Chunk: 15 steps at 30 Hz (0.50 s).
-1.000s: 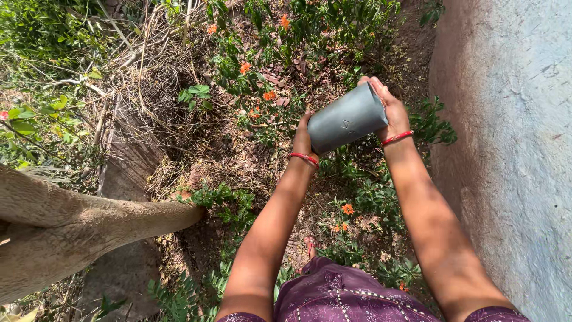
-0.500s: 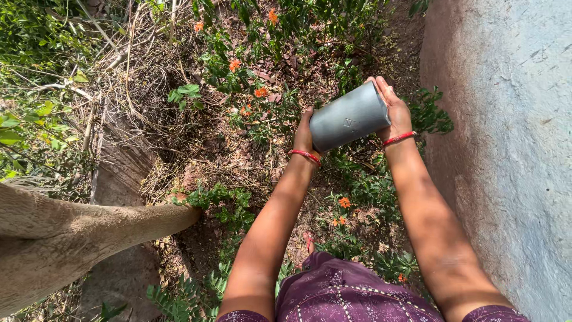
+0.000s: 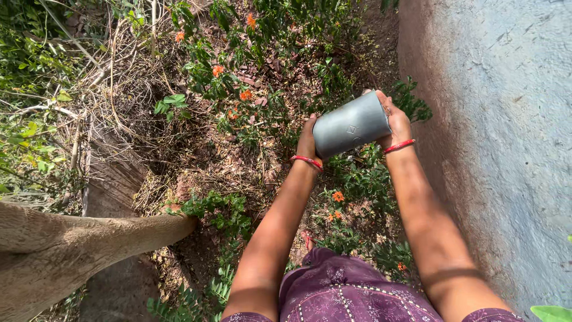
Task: The person fills a cylindrical container with water from a black bucket and pours it onto plants in an outdoor garden area.
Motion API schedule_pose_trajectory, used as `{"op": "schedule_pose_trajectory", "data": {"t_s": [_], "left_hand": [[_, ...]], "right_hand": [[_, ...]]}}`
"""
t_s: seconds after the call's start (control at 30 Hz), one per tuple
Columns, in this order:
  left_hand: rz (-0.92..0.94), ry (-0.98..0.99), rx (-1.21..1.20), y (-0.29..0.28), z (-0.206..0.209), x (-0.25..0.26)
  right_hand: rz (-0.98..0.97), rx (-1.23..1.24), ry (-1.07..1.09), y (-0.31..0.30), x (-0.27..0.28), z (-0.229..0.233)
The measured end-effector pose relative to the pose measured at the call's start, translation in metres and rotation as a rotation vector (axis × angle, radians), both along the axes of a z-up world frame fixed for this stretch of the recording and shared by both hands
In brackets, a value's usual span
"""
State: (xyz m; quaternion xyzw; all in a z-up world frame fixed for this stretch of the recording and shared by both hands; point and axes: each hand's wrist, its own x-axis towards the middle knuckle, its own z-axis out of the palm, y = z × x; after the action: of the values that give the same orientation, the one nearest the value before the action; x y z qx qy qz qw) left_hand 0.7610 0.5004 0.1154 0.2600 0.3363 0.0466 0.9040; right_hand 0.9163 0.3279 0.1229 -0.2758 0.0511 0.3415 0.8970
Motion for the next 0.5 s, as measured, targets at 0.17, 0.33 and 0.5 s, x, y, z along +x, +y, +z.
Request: {"op": "schedule_pose_trajectory", "data": {"t_s": [0.17,0.33,0.5], "left_hand": [[-0.038,0.082,-0.014,-0.016,-0.008,-0.016],[-0.070,0.024,-0.078,-0.038,-0.007,-0.039],[-0.148,0.071,-0.114,-0.061,0.001,-0.062]], "right_hand": [[-0.019,-0.051,-0.248,-0.019,-0.024,-0.006],[-0.089,0.017,-0.214,-0.046,-0.045,-0.018],[-0.101,0.022,-0.130,-0.081,-0.062,-0.028]]}}
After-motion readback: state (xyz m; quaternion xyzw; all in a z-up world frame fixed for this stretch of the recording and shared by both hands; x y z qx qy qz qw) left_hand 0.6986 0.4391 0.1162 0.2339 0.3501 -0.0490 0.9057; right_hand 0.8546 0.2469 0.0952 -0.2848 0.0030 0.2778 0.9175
